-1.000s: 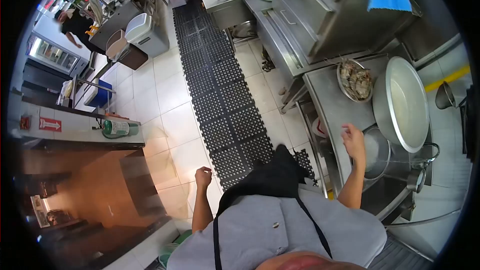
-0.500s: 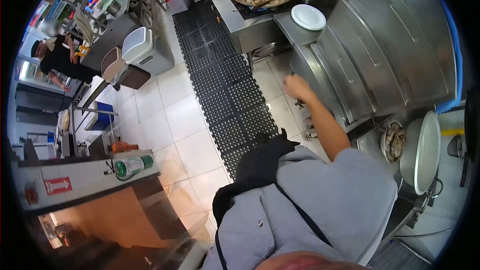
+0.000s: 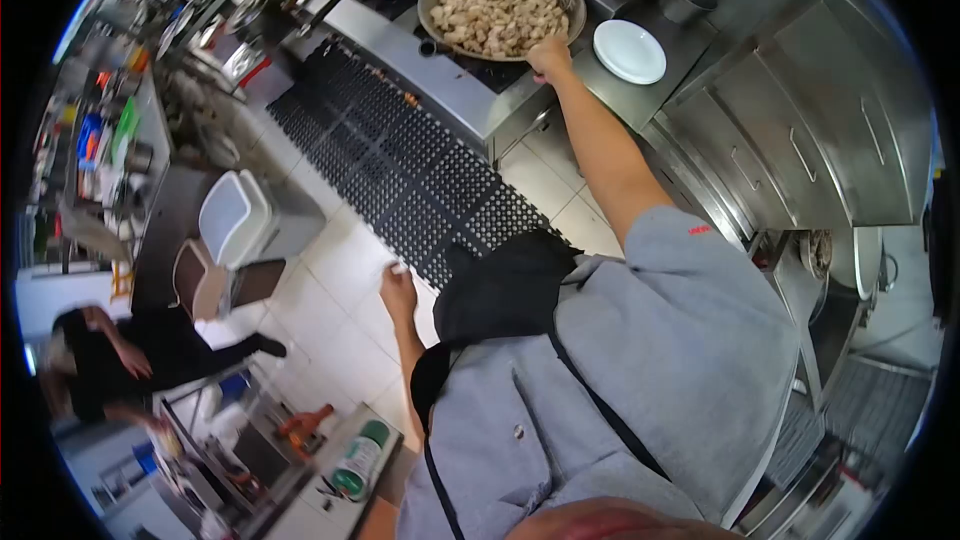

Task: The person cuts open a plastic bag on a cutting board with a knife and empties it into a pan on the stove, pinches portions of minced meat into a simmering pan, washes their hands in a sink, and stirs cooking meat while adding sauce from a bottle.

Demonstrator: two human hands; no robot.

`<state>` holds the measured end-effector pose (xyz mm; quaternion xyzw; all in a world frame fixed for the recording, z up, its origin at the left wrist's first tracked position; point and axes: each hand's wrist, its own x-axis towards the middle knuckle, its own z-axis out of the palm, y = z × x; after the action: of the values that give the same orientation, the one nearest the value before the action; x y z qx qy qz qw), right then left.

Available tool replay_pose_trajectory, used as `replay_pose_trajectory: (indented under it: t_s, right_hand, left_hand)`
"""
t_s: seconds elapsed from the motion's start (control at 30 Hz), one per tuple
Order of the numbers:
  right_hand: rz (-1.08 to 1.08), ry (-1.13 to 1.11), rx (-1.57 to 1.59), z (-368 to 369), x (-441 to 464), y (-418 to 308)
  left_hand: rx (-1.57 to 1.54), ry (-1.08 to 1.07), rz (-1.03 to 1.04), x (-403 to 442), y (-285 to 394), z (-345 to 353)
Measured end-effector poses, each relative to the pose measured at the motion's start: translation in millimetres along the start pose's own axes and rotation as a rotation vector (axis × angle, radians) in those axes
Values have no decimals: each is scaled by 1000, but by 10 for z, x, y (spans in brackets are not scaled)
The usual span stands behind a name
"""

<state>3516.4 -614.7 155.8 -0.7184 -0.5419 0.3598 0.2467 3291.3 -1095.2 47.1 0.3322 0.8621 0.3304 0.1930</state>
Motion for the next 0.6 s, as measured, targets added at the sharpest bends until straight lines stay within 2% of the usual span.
replay_pose_trajectory:
  t_s: [0.03, 0.07, 0.1, 0.17, 0.23, 0.3, 0.33, 0.4, 0.5, 0.57, 0.6]
  right_hand:
    - [91, 69, -19, -62, -39, -136]
    - [106, 43, -50, -217, -78, -230]
    - [138, 61, -48, -298, 121, -151]
    - [-1, -270, -430, -451, 658, 59]
    - [-78, 41, -659, -782, 417, -147]
    - [-229, 140, -890, -1005, 306, -376]
    - [-285, 130, -972, -1037, 422, -357]
    - [-262, 90, -994, -1162, 572, -423]
    - [-246, 29, -1049, -1312, 779, -489]
    - [-121, -174, -992, -1266, 794, -449]
    - [-33, -267, -897, -1224, 699, -472]
  left_hand:
    - [-39, -52, 42, 470, 347, -153]
    - [-37, -83, 116, 906, 647, -234]
    - [-118, -70, 268, 1303, 874, -234]
    - [-81, -146, 360, 1826, 1784, -378]
    - [-157, -217, 414, 2282, 2428, -245]
    - [-43, -178, 559, 2655, 2862, 61]
    - [-53, -200, 562, 2705, 2966, 213]
    - [389, -182, 671, 2842, 3171, 487]
    - [279, -232, 630, 2942, 3171, 644]
    - [284, -237, 646, 3004, 3048, 748]
    - [270, -155, 689, 3053, 3041, 810]
